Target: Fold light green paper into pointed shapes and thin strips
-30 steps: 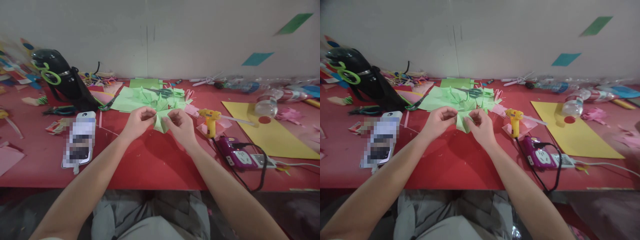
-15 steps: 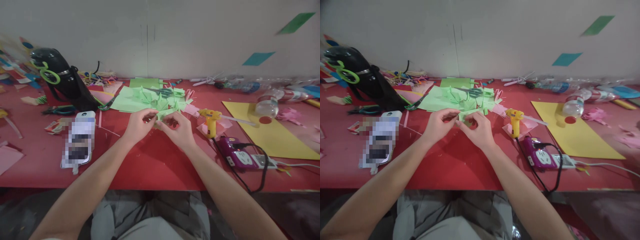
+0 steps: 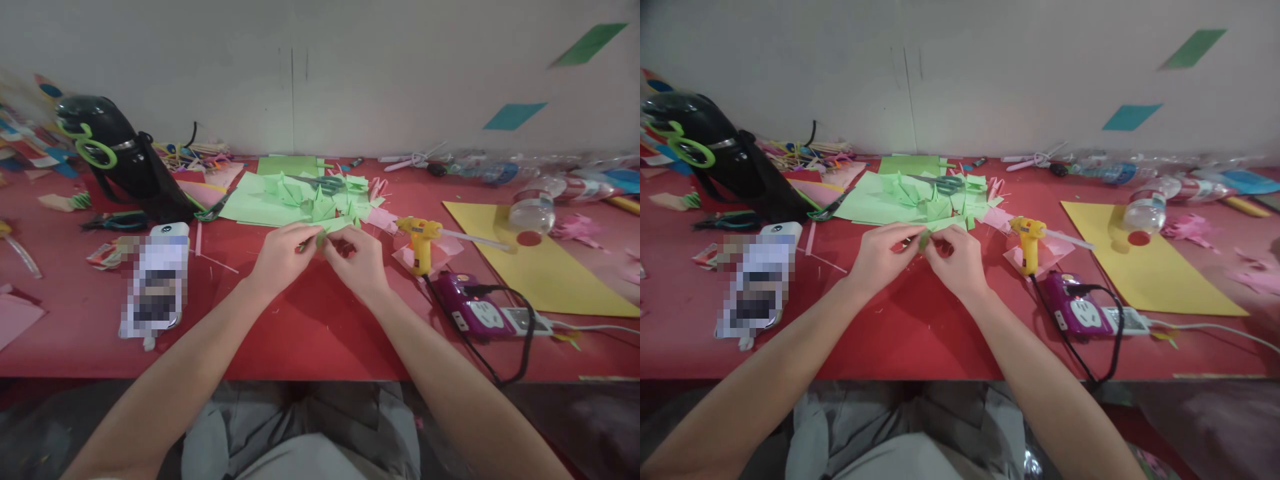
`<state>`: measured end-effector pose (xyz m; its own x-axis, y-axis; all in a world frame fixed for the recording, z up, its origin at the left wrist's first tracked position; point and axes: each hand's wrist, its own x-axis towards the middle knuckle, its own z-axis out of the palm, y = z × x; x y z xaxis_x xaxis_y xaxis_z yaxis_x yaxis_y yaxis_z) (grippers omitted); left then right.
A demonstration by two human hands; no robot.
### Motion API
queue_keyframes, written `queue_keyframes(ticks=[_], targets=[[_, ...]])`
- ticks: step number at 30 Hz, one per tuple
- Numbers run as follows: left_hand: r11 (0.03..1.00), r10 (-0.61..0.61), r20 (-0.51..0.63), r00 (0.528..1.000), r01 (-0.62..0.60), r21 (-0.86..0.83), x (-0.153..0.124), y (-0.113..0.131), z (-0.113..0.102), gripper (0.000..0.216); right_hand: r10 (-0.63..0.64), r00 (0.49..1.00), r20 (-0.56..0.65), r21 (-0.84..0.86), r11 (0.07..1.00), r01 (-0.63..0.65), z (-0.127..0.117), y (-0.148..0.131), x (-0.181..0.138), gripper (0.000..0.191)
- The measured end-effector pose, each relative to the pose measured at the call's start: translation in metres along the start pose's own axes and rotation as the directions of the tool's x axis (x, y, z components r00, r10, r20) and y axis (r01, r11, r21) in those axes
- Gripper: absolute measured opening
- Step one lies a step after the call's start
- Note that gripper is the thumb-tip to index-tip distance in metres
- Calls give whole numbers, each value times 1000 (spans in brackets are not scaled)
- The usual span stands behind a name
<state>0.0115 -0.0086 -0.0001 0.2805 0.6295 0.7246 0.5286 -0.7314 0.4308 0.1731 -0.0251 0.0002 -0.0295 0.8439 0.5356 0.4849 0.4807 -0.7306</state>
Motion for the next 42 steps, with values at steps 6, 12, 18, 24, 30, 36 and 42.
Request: queue_keyframes(ticks=[6, 12, 18, 24, 30, 36, 42], targets=[[997, -12, 29, 1000, 14, -70, 0, 2, 0, 22, 0, 1000, -18, -6, 1000, 0, -1, 2, 1, 13], [990, -77, 38, 996, 81, -113, 1, 3, -1, 21, 17, 1000, -26, 2, 1000, -17, -2, 1, 1, 15], [984, -123, 61, 991, 129, -119, 1, 3, -1, 17, 28, 999, -22, -15, 1000, -28, -3, 0, 1, 15], [972, -169, 99, 981, 183, -150, 1, 4, -3, 18, 30, 999, -25, -17, 999, -30, -3, 0, 1, 16], [969, -174, 101, 980, 188, -158, 1, 4, -3, 19, 38, 999, -33, -20, 999, -38, -3, -1, 0, 16], [924, -284, 109, 953, 302, -233, 4, 4, -5, 17, 9, 999, -41, 4, 1000, -9, -6, -1, 3, 16], [823, -420, 131, 898, 438, -363, 6, -2, -7, 16, 22, 997, -68, 69, 997, -17, -14, 1, 8, 13]])
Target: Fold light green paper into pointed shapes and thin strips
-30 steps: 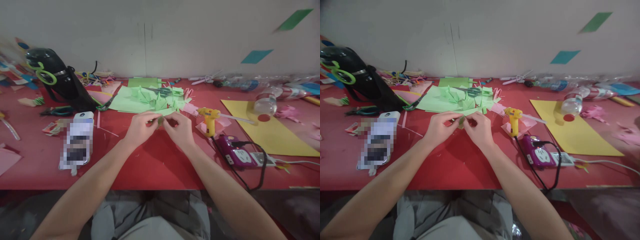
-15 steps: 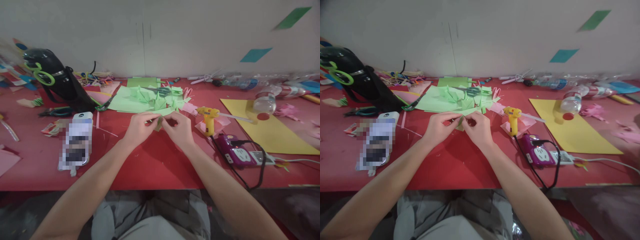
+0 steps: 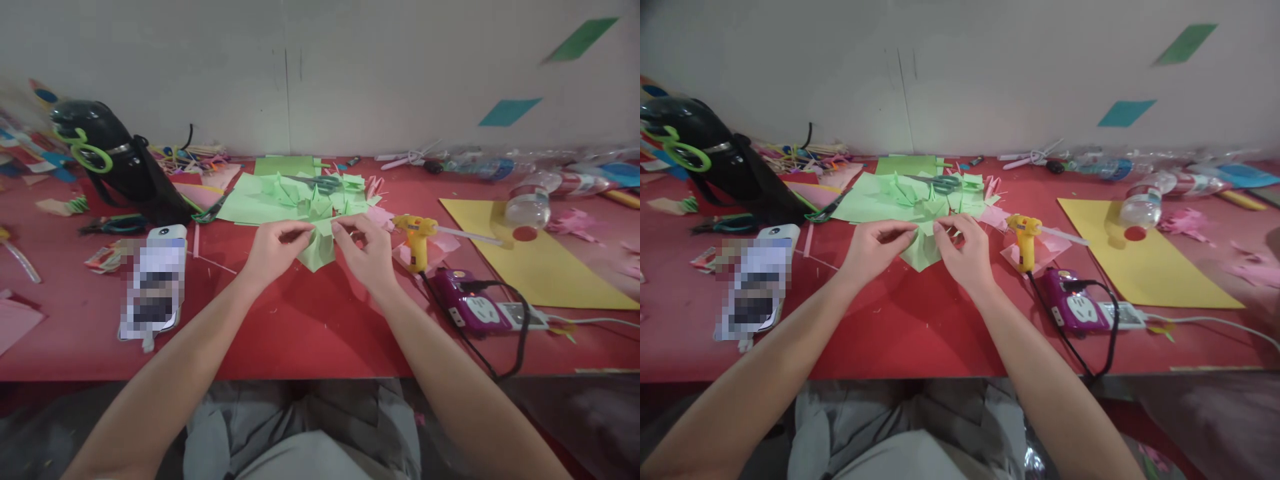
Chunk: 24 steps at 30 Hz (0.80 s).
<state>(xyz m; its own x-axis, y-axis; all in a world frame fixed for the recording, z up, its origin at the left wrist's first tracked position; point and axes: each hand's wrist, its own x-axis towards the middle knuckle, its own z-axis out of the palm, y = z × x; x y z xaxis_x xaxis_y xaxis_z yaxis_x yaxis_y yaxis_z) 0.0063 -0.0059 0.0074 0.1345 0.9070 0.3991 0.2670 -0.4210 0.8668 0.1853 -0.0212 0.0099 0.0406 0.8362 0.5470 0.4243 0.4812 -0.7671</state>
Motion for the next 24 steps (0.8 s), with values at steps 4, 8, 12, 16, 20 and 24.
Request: queue_keyframes(ticks=[4, 8, 12, 16, 20, 24], targets=[[996, -31, 32, 999, 34, -84, 1, -2, -2, 15, 16, 994, 105, 83, 996, -25, 1, 1, 0, 11], [997, -10, 64, 998, 15, -75, 0, 0, -1, 15, 118, 973, 199, 174, 973, -154, 4, 1, 0, 18], [1000, 21, 60, 998, -19, -19, -1, 0, -1, 15, 187, 957, 220, 212, 949, -234, 4, 2, 1, 26], [1000, 8, 65, 998, -6, -21, -1, 1, -2, 14, 199, 957, 213, 209, 947, -244, 3, 1, 1, 28], [999, -9, 63, 998, 11, -32, -1, 5, -2, 15, 204, 961, 186, 165, 958, -236, 5, 1, 0, 35], [998, -23, 73, 997, 27, -54, -1, 8, -1, 16, 188, 968, 164, 147, 966, -212, 6, 1, -1, 36]])
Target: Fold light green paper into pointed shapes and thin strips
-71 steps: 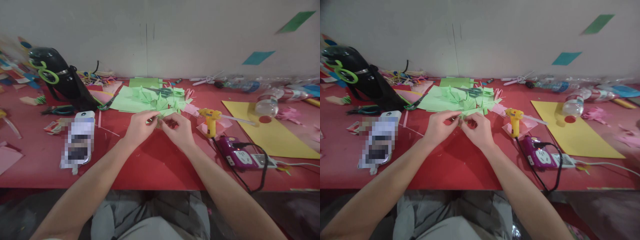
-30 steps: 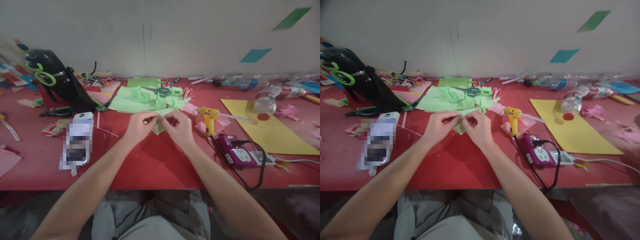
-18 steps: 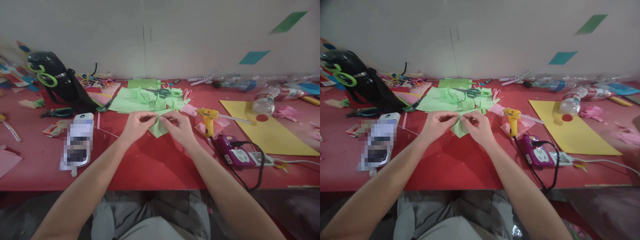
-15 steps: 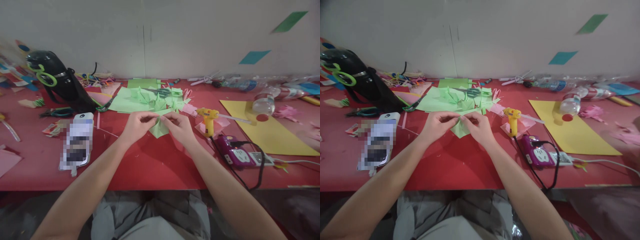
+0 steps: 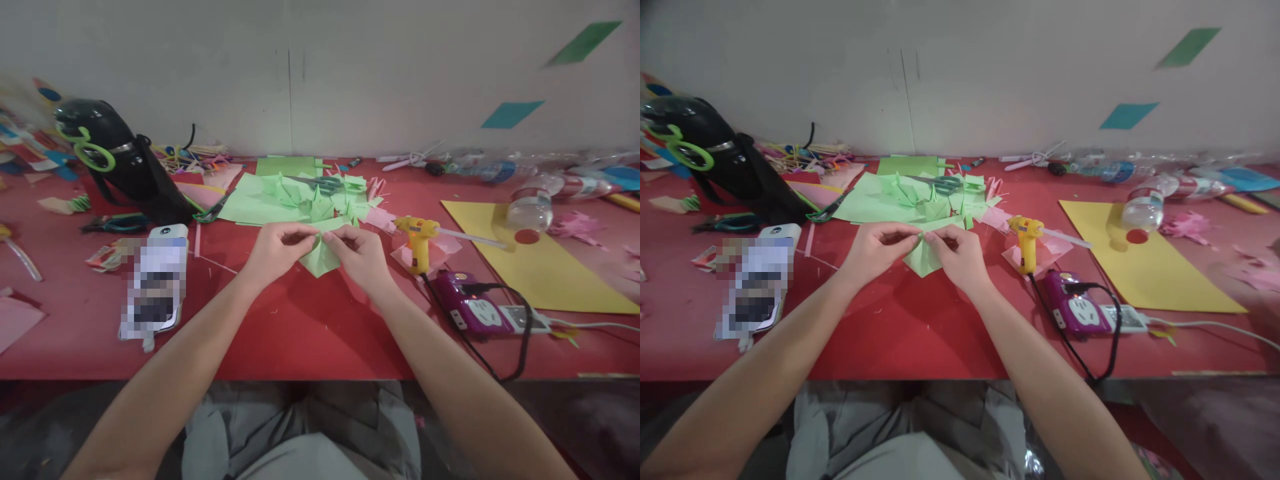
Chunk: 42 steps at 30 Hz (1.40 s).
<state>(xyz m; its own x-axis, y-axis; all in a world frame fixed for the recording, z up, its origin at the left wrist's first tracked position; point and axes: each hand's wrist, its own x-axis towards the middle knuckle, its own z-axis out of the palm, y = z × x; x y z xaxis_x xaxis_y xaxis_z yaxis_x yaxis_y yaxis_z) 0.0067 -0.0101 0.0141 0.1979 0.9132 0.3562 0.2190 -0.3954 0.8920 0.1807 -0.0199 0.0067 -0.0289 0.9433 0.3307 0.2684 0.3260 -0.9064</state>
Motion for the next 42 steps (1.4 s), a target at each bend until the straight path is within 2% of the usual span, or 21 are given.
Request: queue_keyframes(ticks=[10, 17, 23, 32, 42], targets=[[1000, 6, -5, 1000, -6, 13, 0, -1, -1, 15, 21, 1000, -11, 44, 999, -20, 0, -1, -1, 37], [998, 23, 42, 999, -25, 63, 1, -4, -3, 19, 36, 999, -6, 49, 998, -36, 0, -2, -2, 38], [1000, 18, 45, 999, -18, -1, 0, 1, -2, 16, 32, 999, -8, 44, 999, -32, 1, -3, -2, 35], [1000, 5, 69, 998, -4, -12, 0, 1, -2, 16, 66, 998, 19, 68, 995, -67, 2, -2, -2, 26], [995, -92, 84, 992, 94, -22, 0, 0, -3, 24, 149, 988, 50, 168, 974, -155, 3, 3, 0, 30]])
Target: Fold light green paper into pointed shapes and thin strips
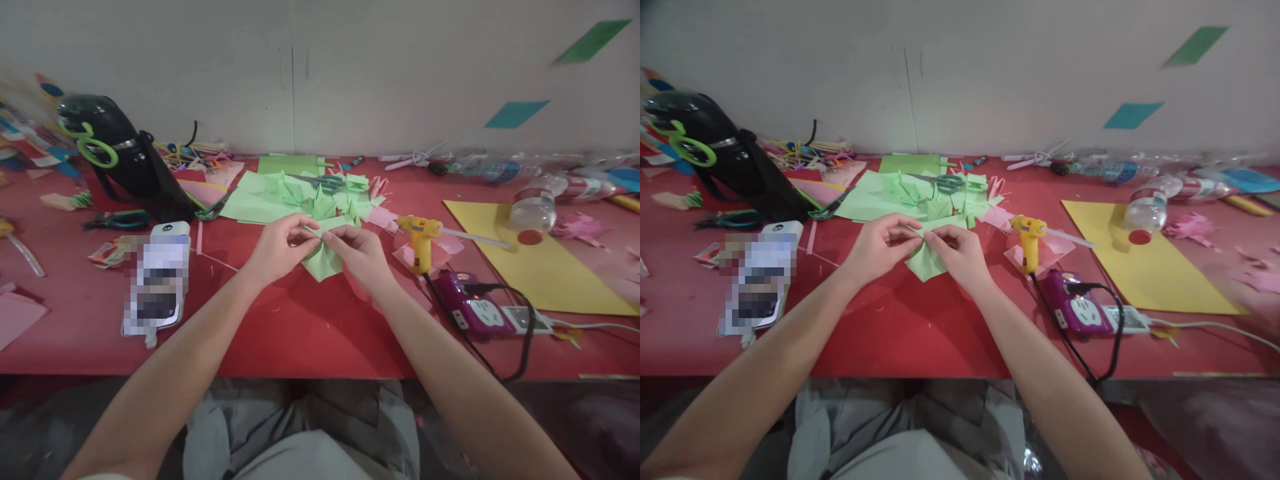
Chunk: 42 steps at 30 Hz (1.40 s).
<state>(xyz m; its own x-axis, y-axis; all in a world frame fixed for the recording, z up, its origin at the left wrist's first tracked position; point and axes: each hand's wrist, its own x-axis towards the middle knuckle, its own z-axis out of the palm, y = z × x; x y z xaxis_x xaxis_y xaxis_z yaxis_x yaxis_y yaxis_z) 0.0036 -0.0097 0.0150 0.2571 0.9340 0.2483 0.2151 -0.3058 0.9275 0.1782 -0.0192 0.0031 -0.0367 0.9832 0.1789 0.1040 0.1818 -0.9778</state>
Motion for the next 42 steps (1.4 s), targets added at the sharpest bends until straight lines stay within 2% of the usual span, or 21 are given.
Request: queue_keyframes(ticks=[7, 11, 13, 16, 18, 22, 26, 34, 38, 42], targets=[[999, 42, 9, 999, -42, -10, 0, 0, 1, 17, -19, 1000, 22, 17, 1000, 19, 2, 1, 1, 29], [998, 68, -66, 996, -68, 13, 2, 1, 0, 18, -92, 994, -58, -7, 996, 92, 0, 2, 2, 23], [999, 25, -78, 997, -27, -28, 3, 0, 0, 25, -120, 986, -118, 16, 992, 123, -2, 5, 3, 22], [984, -101, 25, 995, 103, -145, 3, -4, 2, 49, -169, 969, -179, 60, 981, 182, -6, 8, 5, 21], [975, -145, 61, 988, 153, -160, 2, -7, 6, 54, -195, 959, -206, 77, 974, 215, -7, 9, 6, 21], [969, -179, -26, 983, 172, -175, 1, -5, 9, 41, -212, 939, -270, 90, 966, 244, -9, 9, 7, 22], [967, -169, -91, 981, 147, -210, 1, -1, 7, 36, -193, 940, -283, 120, 965, 234, -9, 9, 9, 25], [956, -144, -119, 982, 107, -274, 4, -2, 8, 30, -150, 935, -320, 94, 977, 189, -7, 12, 8, 27], [917, -211, -47, 976, 181, -356, 2, -1, 9, 33, -143, 926, -348, 73, 981, 179, -7, 15, 9, 31], [912, -242, 187, 952, 289, -292, -1, 0, 12, 49, -134, 915, -380, 83, 981, 178, -9, 17, 11, 35]])
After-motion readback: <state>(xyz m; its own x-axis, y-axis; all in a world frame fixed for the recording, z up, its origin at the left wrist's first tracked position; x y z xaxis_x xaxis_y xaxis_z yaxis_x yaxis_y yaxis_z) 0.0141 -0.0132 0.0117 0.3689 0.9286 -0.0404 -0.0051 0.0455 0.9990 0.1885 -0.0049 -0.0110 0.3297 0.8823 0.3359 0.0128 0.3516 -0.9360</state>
